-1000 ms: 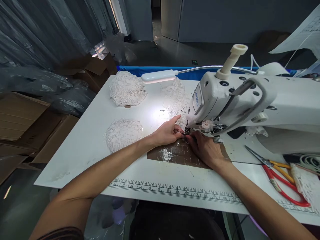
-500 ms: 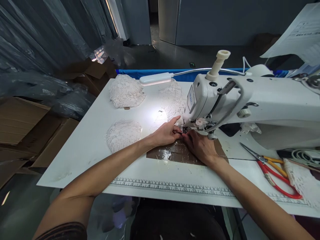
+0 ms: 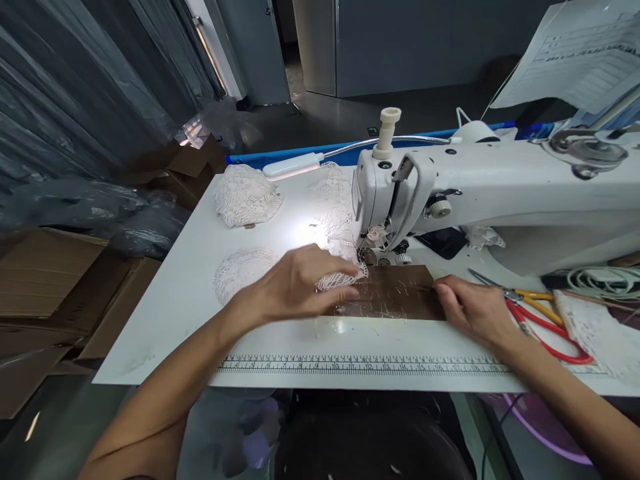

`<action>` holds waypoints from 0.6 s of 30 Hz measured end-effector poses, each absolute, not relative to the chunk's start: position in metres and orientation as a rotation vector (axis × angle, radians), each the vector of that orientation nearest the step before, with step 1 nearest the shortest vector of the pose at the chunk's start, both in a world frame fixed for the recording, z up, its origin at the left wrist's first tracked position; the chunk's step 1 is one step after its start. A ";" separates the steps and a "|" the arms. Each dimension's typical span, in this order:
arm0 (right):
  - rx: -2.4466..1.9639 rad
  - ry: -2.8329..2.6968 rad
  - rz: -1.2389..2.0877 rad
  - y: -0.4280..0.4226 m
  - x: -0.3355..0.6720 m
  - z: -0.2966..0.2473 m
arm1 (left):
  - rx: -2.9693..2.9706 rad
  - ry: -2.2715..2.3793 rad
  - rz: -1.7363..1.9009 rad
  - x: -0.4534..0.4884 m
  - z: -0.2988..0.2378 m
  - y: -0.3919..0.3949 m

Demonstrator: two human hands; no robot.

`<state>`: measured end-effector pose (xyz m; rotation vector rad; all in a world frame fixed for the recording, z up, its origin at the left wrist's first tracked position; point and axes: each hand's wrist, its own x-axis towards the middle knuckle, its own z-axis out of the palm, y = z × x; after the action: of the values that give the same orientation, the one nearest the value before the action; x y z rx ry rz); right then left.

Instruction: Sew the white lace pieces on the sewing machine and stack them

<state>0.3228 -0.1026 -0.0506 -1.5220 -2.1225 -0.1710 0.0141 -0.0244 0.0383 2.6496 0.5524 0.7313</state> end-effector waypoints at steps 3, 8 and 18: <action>-1.769 -1.963 -0.216 -0.103 0.340 -0.054 | 2.464 0.239 0.392 0.021 0.044 -0.054; -1.899 -2.014 -0.366 -0.092 0.335 -0.051 | 2.518 0.445 0.516 0.022 0.006 -0.044; -1.339 -2.371 0.103 -0.074 0.259 -0.051 | 2.548 0.610 0.784 0.026 -0.047 0.019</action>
<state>0.2589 -0.0736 -0.0514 -1.3392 -2.3711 0.1034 0.0259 0.0188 -0.0468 2.5475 0.6101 0.7835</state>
